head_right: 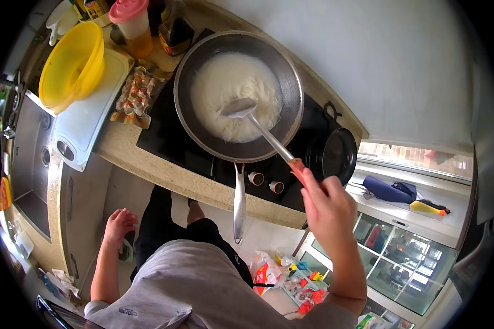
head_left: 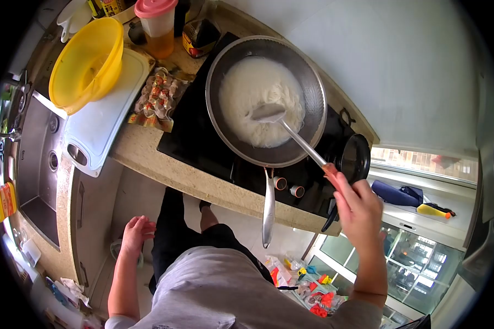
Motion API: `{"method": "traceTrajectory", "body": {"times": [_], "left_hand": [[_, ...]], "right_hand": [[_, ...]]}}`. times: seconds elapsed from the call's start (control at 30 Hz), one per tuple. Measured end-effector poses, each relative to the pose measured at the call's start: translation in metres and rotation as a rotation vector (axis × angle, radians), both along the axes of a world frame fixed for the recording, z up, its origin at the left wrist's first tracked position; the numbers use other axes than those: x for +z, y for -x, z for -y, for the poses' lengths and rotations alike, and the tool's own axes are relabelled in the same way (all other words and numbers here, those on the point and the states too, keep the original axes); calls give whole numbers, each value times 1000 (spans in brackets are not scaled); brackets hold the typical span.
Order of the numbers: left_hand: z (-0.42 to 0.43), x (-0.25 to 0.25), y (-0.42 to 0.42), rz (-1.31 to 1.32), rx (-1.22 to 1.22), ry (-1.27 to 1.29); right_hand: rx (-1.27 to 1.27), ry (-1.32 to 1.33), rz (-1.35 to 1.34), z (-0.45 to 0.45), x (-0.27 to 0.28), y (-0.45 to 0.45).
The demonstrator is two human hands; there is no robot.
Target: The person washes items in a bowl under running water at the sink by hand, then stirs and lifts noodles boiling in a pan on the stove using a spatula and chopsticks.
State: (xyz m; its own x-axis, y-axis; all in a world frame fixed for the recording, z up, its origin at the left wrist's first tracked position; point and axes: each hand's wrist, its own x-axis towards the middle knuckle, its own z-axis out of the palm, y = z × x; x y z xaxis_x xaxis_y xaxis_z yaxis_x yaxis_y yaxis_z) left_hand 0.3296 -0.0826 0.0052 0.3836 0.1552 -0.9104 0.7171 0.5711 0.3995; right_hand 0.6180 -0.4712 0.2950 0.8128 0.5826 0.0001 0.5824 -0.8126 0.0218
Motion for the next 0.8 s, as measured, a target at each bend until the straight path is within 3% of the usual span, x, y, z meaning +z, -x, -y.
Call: {"method": "traceTrajectory", "body": {"times": [0.13, 0.23, 0.4, 0.8], "left_hand": [[-2, 1, 6, 9, 23, 9], [-5, -3, 6, 8, 38, 12], [-7, 1, 1, 10, 64, 33], [-16, 0, 8, -10, 96, 45]], "right_hand": [[66, -45, 130, -9, 38, -11], [36, -212, 125, -23, 11, -21], [89, -227, 144, -46, -37, -35], [71, -281, 157, -53, -51, -42]]}}
